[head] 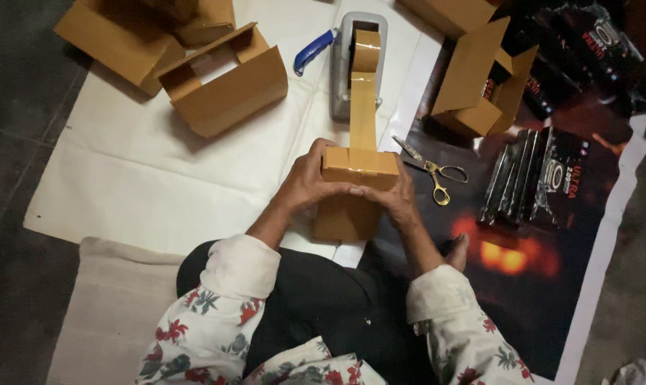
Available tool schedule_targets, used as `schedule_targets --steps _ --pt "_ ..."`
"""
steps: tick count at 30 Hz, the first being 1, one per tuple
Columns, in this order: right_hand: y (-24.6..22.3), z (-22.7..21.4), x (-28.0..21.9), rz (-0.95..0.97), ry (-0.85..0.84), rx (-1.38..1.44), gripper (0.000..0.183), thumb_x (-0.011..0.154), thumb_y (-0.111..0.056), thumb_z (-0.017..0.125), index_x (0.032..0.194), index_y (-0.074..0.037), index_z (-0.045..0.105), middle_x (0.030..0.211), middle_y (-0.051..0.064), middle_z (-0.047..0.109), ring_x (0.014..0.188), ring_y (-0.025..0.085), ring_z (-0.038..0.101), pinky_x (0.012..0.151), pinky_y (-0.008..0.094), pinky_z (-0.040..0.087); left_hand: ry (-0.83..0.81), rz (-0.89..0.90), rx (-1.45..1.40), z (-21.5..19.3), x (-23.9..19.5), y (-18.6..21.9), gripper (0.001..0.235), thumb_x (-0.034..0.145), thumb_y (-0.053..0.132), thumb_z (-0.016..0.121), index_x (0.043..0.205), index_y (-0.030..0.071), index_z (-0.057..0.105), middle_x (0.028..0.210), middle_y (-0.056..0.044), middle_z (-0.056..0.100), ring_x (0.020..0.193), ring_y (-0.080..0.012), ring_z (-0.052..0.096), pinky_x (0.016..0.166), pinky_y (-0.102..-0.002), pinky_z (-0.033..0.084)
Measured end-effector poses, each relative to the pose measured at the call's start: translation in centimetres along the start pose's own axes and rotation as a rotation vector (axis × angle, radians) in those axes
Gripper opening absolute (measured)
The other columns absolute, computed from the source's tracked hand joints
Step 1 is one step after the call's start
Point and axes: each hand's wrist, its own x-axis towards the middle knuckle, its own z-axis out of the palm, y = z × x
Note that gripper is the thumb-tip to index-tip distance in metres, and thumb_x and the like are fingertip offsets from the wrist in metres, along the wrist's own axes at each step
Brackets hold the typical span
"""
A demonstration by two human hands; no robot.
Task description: The person sits on a mat and seals small cardboard boxes using a tape dispenser. They pull tape from the dispenser, apply it to the box seams, smooth it down, and place the sealed boxes aside.
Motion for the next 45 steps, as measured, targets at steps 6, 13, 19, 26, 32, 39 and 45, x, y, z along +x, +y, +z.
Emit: schedule_targets --steps 6,13,19,26,32,39,45 --pt "0.0 -2.7 0.4 0.113 -0.163 0.085 0.073 0.081 -0.037 0.082 0.14 -0.004 0.056 0.13 0.006 0.066 0.122 0.016 0.06 0.105 0.032 0.047 -0.029 -0.008 -0.059 -0.5 -0.2 0.1 0.076 0.065 0.038 0.095 0.12 0.009 0.052 0.112 -0.012 0.075 0.11 -0.0237 0.073 0.095 -0.037 0.057" --pt "-5.5 -1.6 2.6 0.491 -0.067 -0.196 0.087 0.071 -0.043 0.084 0.136 0.008 0.058 0.121 0.017 0.07 0.108 0.026 0.068 0.088 0.038 0.054 -0.039 -0.008 -0.01 -0.3 0.4 0.3 0.08 0.061 0.038 0.097 0.119 0.01 0.051 0.11 -0.012 0.074 0.109 -0.0248 0.072 0.093 -0.037 0.057" --pt "-9.1 -0.2 4.7 0.635 -0.078 -0.338 0.097 0.063 -0.04 0.088 0.135 0.011 0.048 0.118 0.024 0.069 0.105 0.035 0.072 0.079 0.042 0.062 -0.032 -0.02 -0.001 -0.2 0.4 0.1 0.08 0.06 0.038 0.097 0.119 0.01 0.05 0.108 -0.013 0.075 0.108 -0.0263 0.074 0.093 -0.038 0.058" --pt "-8.2 0.5 6.1 0.612 -0.114 -0.379 0.079 0.062 -0.041 0.091 0.112 0.015 0.067 0.094 0.026 0.076 0.083 0.035 0.077 0.072 0.041 0.063 -0.034 -0.007 0.034 -0.1 0.2 0.6 0.08 0.06 0.039 0.098 0.118 0.011 0.05 0.109 -0.014 0.074 0.108 -0.029 0.073 0.093 -0.039 0.057" --pt "-7.3 0.3 7.1 0.565 -0.105 -0.373 0.066 0.07 -0.045 0.087 0.105 0.01 0.074 0.095 0.02 0.078 0.08 0.025 0.075 0.069 0.037 0.061 -0.058 0.016 -0.067 0.1 -0.4 0.8 0.076 0.065 0.037 0.095 0.12 0.011 0.049 0.109 -0.012 0.076 0.109 -0.0257 0.075 0.093 -0.038 0.059" --pt "-7.1 -0.7 7.4 0.606 -0.114 -0.558 0.08 0.091 -0.064 0.068 0.106 0.014 0.078 0.098 0.023 0.078 0.089 0.028 0.074 0.079 0.04 0.057 -0.037 0.043 -0.008 0.4 -0.3 1.2 0.076 0.064 0.034 0.096 0.119 0.01 0.05 0.106 -0.012 0.077 0.105 -0.0233 0.076 0.09 -0.036 0.06" --pt "-7.0 -0.8 1.9 0.032 -0.168 -0.329 0.099 0.071 -0.05 0.093 0.143 0.003 0.05 0.127 0.019 0.064 0.118 0.029 0.064 0.1 0.038 0.051 0.002 0.093 0.03 0.3 -0.2 0.4 0.081 0.063 0.033 0.099 0.122 0.009 0.048 0.109 -0.012 0.074 0.107 -0.0239 0.074 0.091 -0.037 0.058"
